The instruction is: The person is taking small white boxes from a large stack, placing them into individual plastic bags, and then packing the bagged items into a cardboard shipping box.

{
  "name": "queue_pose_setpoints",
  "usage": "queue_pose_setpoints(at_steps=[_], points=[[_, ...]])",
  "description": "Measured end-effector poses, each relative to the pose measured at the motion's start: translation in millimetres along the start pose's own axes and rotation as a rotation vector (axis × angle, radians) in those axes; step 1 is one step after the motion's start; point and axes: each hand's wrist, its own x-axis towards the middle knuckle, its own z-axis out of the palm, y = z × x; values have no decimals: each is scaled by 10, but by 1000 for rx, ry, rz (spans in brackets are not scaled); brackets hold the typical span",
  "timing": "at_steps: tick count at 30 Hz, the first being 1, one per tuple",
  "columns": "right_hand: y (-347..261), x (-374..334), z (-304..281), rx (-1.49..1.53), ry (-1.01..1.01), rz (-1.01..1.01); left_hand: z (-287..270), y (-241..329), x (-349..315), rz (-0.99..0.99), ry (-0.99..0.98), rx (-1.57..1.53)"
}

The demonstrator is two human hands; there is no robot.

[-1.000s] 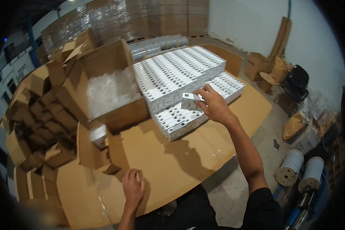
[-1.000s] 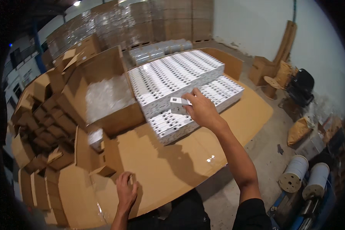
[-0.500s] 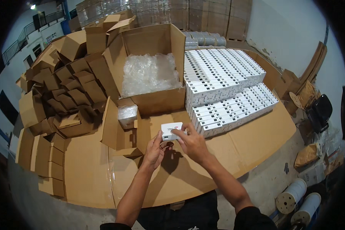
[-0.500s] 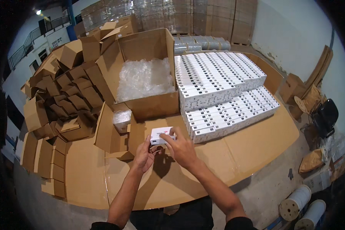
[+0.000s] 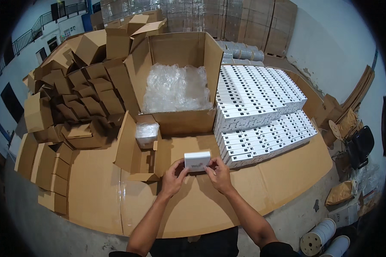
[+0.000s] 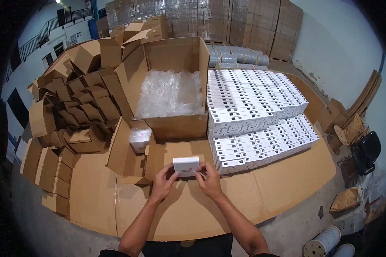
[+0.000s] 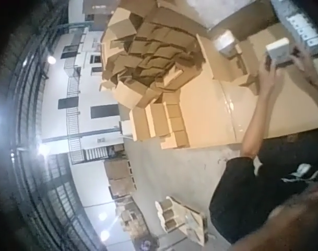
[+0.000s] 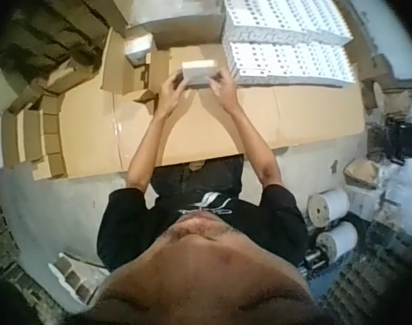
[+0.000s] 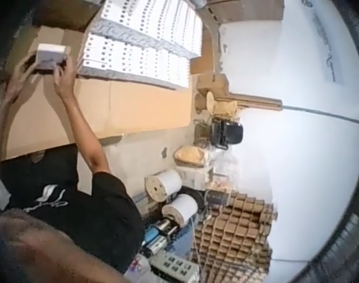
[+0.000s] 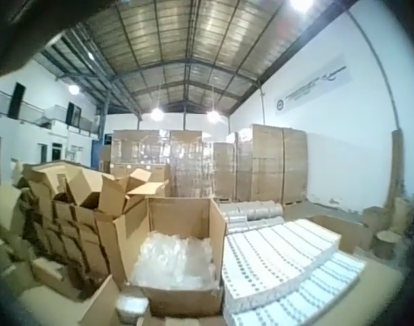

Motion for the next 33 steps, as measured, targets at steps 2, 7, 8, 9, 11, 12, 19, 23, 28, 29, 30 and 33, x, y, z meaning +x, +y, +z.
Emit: queue_pose_setpoints(at_steps=[2, 7, 8, 9, 11, 12, 19, 23, 28, 29, 30, 33], points=[[72, -65, 27, -35, 28, 67, -26, -84, -54, 67, 23, 179], [101, -68, -27, -74, -45, 83, 8, 35, -127, 33, 56, 341], [64, -53, -37, -133, -58, 55, 13, 90, -119, 22, 46, 407], [45, -53, -40, -193, -71, 25, 15, 109, -126, 14, 36, 473], [87, -66, -32, -147, -76, 54, 16, 81, -135, 17, 35, 502], [80, -72, -22, -126, -79, 59, 11, 89, -129, 25, 42, 531], [34, -193, -66, -164, -76, -73, 73, 175, -238, 257, 91, 507], [-199, -503, -217, -346, -113, -78, 96, 368, -411, 350, 169, 576], [-292, -773, -336, -644, -168, -171, 413, 1266, 132, 623, 268, 554], [-299, -788, -318, -840, -223, -243, 450, 1420, 421, 623, 315, 555], [-305, -801, -296, -842, -207, -261, 469, 1551, 731, 624, 362, 551], [-253, -835, -296, -848, -247, -172, 408, 1699, 1780, 554, 319, 652]])
